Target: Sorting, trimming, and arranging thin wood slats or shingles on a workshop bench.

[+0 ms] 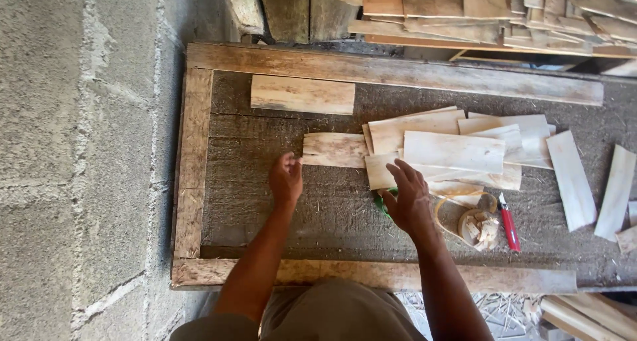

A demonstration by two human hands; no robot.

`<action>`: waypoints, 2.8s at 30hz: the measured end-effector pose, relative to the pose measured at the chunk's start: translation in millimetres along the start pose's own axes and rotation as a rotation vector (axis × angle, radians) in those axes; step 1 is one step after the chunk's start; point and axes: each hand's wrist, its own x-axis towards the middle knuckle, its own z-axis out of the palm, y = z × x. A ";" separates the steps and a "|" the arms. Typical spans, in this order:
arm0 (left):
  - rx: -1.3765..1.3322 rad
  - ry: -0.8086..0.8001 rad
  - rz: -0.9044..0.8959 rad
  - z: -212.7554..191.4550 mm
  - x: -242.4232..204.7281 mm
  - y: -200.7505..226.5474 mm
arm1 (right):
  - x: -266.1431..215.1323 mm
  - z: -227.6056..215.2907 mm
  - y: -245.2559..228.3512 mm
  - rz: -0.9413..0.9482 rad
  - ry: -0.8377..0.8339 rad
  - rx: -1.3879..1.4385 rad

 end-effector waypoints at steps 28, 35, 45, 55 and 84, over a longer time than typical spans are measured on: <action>-0.323 -0.317 -0.278 172.7 -97.5 36.3 | -75.7 38.5 73.6 0.179 -0.057 0.097; -0.535 -0.270 -0.405 185.7 -90.5 44.0 | -102.5 25.1 94.7 0.195 -0.038 0.058; -0.534 0.011 -0.591 152.9 -95.6 90.0 | -118.1 -16.6 158.3 0.244 0.083 0.073; -0.583 -0.417 -0.497 165.8 -113.9 56.7 | -153.4 -78.4 408.6 0.985 0.407 0.135; -0.389 0.051 -0.393 166.7 -107.8 77.0 | 90.1 -104.8 371.7 -0.011 -0.280 -0.378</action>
